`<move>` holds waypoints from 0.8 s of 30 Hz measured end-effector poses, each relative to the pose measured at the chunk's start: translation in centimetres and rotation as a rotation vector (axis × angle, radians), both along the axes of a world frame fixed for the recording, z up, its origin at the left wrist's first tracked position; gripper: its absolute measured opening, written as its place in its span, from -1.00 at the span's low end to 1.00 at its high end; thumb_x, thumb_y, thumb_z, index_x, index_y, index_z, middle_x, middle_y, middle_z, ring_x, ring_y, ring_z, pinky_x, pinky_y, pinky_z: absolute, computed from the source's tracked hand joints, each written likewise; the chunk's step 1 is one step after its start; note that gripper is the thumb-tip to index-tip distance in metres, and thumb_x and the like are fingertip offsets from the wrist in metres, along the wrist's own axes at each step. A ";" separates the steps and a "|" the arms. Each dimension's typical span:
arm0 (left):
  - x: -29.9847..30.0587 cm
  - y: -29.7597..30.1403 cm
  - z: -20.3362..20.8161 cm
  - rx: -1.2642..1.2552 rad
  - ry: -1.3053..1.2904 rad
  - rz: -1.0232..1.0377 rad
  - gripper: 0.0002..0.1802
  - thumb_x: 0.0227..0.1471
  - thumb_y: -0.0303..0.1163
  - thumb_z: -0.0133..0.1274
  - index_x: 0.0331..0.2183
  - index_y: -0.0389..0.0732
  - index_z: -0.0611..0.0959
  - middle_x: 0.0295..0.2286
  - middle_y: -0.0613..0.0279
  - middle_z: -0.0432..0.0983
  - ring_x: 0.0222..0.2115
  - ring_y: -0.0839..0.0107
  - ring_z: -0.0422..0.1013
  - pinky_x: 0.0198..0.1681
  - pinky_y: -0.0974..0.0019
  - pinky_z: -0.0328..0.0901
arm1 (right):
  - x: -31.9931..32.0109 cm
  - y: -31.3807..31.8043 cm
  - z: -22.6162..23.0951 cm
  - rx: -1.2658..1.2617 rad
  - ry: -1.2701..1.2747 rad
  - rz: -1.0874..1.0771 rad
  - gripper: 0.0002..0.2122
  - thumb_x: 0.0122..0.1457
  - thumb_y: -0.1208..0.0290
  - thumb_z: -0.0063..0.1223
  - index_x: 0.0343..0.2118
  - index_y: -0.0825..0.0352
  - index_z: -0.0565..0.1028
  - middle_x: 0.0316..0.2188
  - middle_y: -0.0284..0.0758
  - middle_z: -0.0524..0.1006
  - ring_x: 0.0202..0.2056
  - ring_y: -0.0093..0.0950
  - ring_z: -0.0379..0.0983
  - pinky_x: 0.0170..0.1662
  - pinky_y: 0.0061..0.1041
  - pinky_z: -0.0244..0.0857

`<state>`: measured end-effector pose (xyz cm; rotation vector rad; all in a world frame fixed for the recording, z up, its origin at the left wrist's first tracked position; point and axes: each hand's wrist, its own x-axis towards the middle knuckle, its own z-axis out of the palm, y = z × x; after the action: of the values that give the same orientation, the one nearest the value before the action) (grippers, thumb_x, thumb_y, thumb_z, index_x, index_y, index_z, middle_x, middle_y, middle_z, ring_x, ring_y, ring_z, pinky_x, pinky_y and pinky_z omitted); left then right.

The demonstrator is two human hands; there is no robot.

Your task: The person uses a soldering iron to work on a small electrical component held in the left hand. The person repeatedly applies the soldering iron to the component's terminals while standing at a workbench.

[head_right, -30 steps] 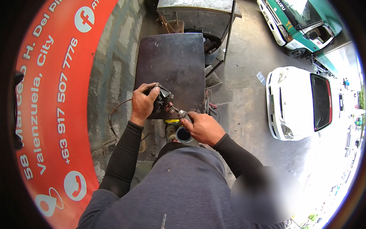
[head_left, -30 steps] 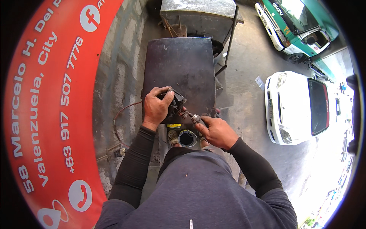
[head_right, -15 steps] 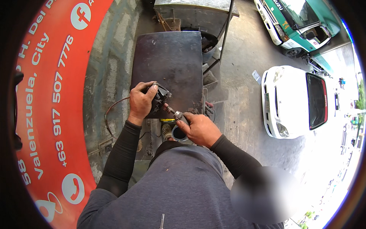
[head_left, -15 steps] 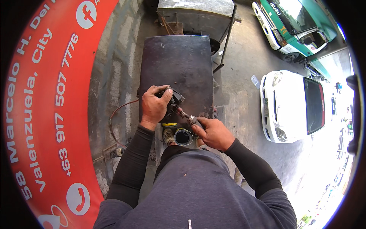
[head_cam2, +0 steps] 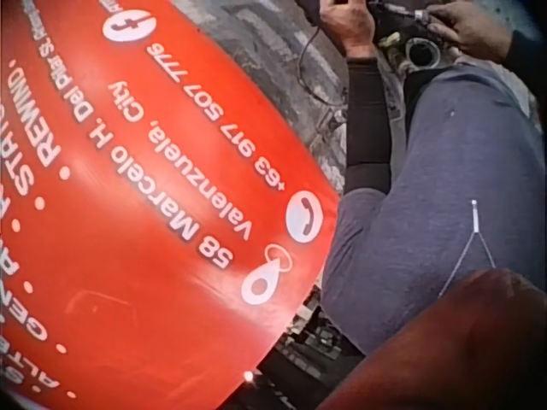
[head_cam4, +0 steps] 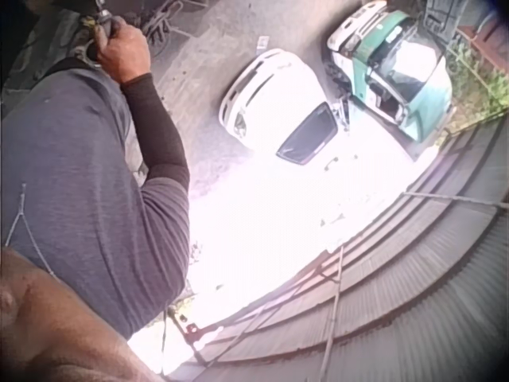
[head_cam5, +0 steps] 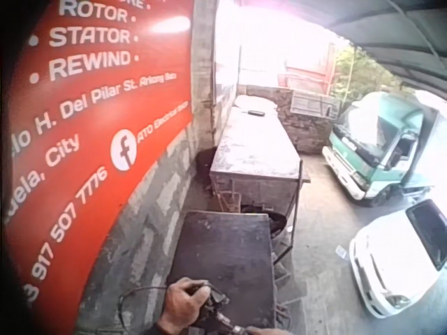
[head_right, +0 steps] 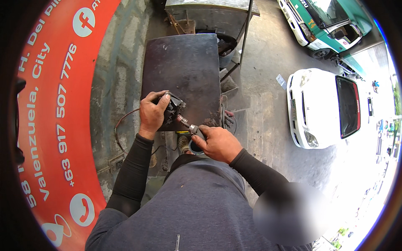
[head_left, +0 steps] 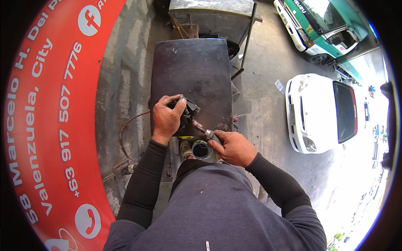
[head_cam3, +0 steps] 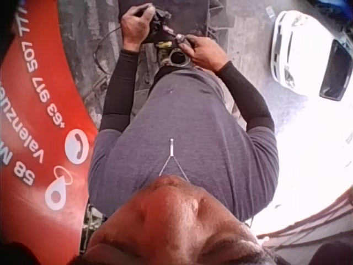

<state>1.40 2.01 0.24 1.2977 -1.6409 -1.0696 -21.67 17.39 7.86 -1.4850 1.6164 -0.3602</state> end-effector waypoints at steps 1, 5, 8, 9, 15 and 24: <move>0.0 0.1 0.0 0.003 0.010 0.005 -0.65 0.39 -0.28 0.40 0.00 -0.39 0.89 -0.19 0.13 0.83 -0.19 0.42 0.70 -0.04 0.31 0.55 | 0.1 0.0 0.2 0.005 -0.011 0.004 -0.56 0.60 0.02 0.15 0.00 0.41 0.69 -0.35 0.07 0.72 -0.22 0.15 0.72 -0.12 0.02 0.55; -0.2 0.0 0.2 0.019 0.015 -0.003 -0.65 0.39 -0.28 0.40 0.00 -0.39 0.89 -0.19 0.14 0.84 -0.19 0.43 0.70 -0.04 0.31 0.56 | -0.5 0.2 -1.1 -0.045 0.001 -0.008 -0.58 0.60 0.02 0.16 -0.01 0.40 0.68 -0.37 0.06 0.71 -0.24 0.14 0.71 -0.12 0.02 0.55; 0.1 0.0 -0.3 0.042 0.023 0.006 -0.64 0.37 -0.26 0.42 -0.01 -0.37 0.90 -0.18 0.12 0.83 -0.17 0.38 0.71 -0.02 0.29 0.56 | -0.2 0.3 -0.5 -0.036 -0.025 -0.008 -0.58 0.60 0.03 0.16 -0.02 0.40 0.68 -0.37 0.05 0.71 -0.24 0.15 0.70 -0.13 0.02 0.54; 0.2 -0.1 -0.4 0.066 0.052 0.014 -0.64 0.34 -0.25 0.44 -0.01 -0.35 0.91 -0.18 0.09 0.83 -0.15 0.31 0.73 0.00 0.26 0.56 | -0.3 0.2 -1.0 -0.052 -0.035 -0.019 -0.58 0.59 0.02 0.16 -0.02 0.39 0.68 -0.37 0.05 0.71 -0.23 0.15 0.70 -0.13 0.02 0.54; 0.0 -0.1 -0.3 0.067 0.047 0.010 -0.62 0.32 -0.23 0.45 -0.01 -0.34 0.91 -0.17 0.07 0.83 -0.13 0.25 0.75 0.03 0.24 0.56 | -0.6 0.3 -0.6 -0.026 -0.002 -0.019 -0.58 0.60 0.02 0.16 -0.03 0.40 0.69 -0.34 0.06 0.72 -0.22 0.14 0.70 -0.12 0.02 0.54; 0.1 -0.1 -0.2 0.051 0.044 0.010 -0.64 0.31 -0.26 0.46 -0.02 -0.35 0.91 -0.17 0.06 0.83 -0.13 0.27 0.75 0.03 0.25 0.57 | -0.7 0.2 -0.5 -0.030 0.006 -0.014 -0.57 0.59 0.03 0.16 -0.05 0.42 0.69 -0.35 0.07 0.72 -0.24 0.12 0.71 -0.14 0.01 0.54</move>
<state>1.45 1.94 0.05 1.3050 -1.5825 -1.1333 -22.41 17.62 7.36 -1.4991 1.6339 -0.3900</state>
